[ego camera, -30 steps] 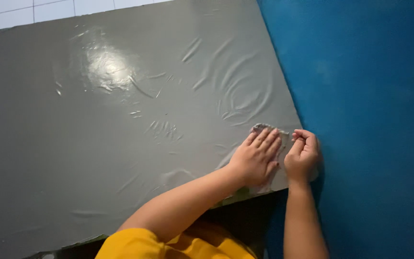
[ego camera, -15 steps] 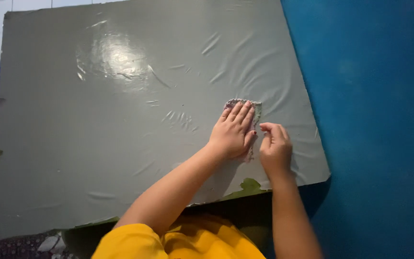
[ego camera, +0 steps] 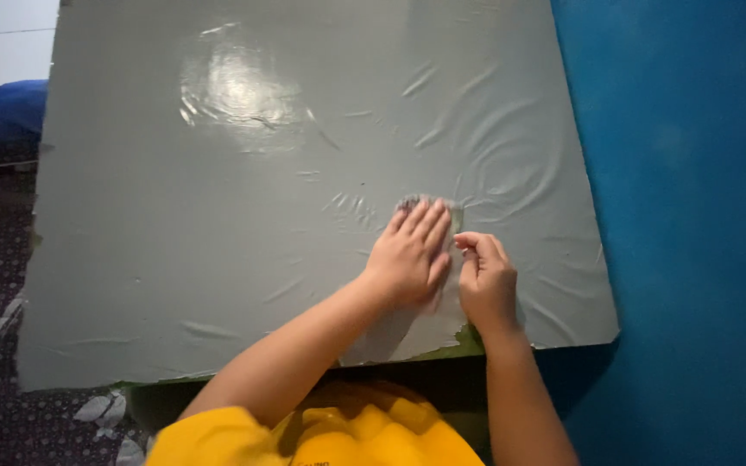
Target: The recorder is wiping a low grey glossy table or board with a cloth.
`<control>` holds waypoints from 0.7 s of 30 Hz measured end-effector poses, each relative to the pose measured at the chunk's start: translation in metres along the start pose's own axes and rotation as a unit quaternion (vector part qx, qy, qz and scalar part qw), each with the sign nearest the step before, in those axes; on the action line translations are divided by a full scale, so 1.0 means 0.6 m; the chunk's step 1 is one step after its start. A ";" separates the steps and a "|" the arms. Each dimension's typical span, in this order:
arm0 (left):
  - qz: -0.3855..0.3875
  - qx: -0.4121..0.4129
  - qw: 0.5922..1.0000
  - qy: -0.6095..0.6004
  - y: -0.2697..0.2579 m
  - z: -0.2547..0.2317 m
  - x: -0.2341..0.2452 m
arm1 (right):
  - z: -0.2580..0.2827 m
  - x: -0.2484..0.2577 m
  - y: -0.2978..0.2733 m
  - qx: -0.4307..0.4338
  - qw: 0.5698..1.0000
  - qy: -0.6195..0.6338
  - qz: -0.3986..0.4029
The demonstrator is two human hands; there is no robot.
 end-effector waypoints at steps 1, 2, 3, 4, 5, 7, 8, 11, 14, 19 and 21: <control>-0.002 0.001 1.000 0.001 0.007 0.008 -0.005 | 0.001 -0.001 0.000 0.003 1.000 0.000 0.001; -0.013 0.018 1.000 0.005 0.012 0.014 -0.012 | 0.002 -0.001 -0.002 0.013 1.000 -0.003 -0.003; -0.024 0.034 0.999 0.010 0.018 0.020 -0.019 | 0.001 -0.001 -0.004 0.023 1.000 -0.006 -0.007; -0.025 0.036 0.999 0.009 0.009 0.014 -0.014 | 0.003 0.000 -0.005 0.025 1.000 -0.007 -0.005; -0.026 0.033 0.999 0.015 0.000 0.008 -0.008 | 0.005 0.000 -0.006 0.022 1.000 -0.005 -0.003; -0.027 0.032 0.999 0.021 -0.033 -0.006 0.009 | 0.008 -0.002 -0.007 0.019 1.000 -0.002 0.002; -0.019 0.017 0.999 0.028 -0.059 -0.017 0.020 | 0.008 -0.004 -0.010 0.011 1.000 -0.004 0.006; -0.012 0.003 1.000 0.020 -0.129 -0.031 0.038 | 0.015 -0.019 -0.020 0.006 1.000 -0.001 0.010; -0.017 0.011 1.000 -0.001 -0.170 -0.023 0.047 | 0.028 -0.043 -0.024 0.024 1.000 0.000 0.020; -0.020 0.042 0.999 0.025 -0.154 0.049 0.052 | 0.054 -0.079 -0.021 0.062 0.996 0.016 0.057; -0.022 0.105 0.993 0.047 -0.133 0.089 0.052 | 0.066 -0.090 -0.018 0.075 0.995 0.008 0.064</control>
Point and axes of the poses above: each hand's wrist, its own y-axis towards the middle knuckle, its own x-axis out of the back of the hand, z = x × y, the point moved 1 cm from there along y, towards the middle knuckle, and after that the axes turned 8 degrees about -x, right-handed, at the moved point
